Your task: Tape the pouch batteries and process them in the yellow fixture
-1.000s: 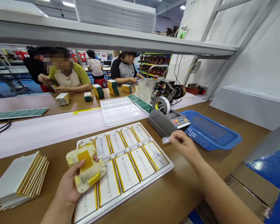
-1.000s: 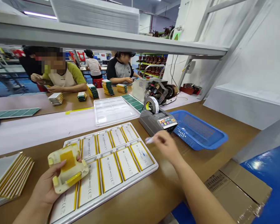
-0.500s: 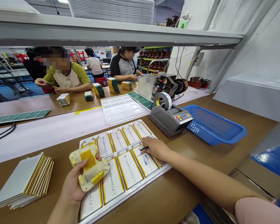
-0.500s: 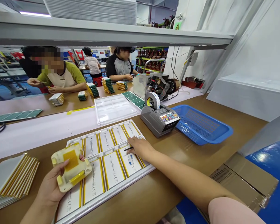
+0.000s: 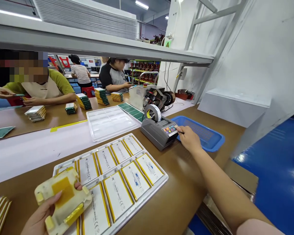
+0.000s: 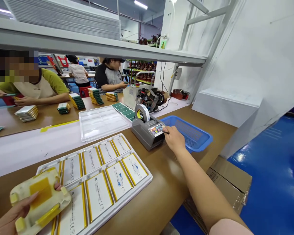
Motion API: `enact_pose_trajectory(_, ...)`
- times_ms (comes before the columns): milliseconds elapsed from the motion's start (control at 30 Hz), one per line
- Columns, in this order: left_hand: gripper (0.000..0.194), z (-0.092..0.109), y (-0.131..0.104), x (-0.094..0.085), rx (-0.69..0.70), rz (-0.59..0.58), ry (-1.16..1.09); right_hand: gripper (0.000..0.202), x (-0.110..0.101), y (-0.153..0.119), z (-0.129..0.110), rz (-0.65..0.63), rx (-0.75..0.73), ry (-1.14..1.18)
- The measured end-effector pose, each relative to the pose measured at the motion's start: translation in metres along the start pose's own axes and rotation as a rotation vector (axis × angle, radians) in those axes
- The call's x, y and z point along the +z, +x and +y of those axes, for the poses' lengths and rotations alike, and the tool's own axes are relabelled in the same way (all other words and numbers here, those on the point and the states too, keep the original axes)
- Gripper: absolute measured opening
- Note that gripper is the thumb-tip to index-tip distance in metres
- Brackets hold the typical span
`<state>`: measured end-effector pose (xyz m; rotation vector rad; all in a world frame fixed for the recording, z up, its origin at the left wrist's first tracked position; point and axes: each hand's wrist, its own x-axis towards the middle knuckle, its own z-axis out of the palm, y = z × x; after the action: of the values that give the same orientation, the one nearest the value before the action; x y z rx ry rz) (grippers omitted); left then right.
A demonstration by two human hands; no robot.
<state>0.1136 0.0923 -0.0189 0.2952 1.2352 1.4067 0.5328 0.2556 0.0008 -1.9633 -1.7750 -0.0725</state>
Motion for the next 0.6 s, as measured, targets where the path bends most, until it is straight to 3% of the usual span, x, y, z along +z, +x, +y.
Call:
enact_pose_trajectory(167, 0.048, 0.003, -0.007, 0.007, 0.049, -0.035, 0.003, 0.040, -0.005, -0.005, -0.003, -0.083, 0.027, 0.091)
enact_pose_trajectory(267, 0.043, 0.001, -0.008, 0.005, 0.047, -0.026, -0.028, 0.040, 0.005, -0.019, 0.000, 0.021, 0.033, 0.248)
enact_pose_trajectory(367, 0.041, -0.002, -0.004, -0.002, 0.021, -0.014, -0.073, 0.038, 0.026, -0.036, 0.003, 0.169, 0.222, 0.529)
enact_pose_trajectory(500, 0.039, -0.007, 0.002, -0.013, 0.000, -0.037, -0.125, 0.039, 0.043, -0.047, -0.004, 0.147, 0.502, 0.938)
enact_pose_trajectory(567, 0.038, -0.009, 0.002, -0.016, -0.011, -0.056, -0.152, 0.038, 0.038, -0.051, -0.018, 0.231, 0.478, 0.952)
enact_pose_trajectory(600, 0.037, -0.010, 0.003, -0.016, -0.025, -0.060, -0.168, 0.035, 0.033, -0.054, -0.030, 0.251, 0.369, 0.905)
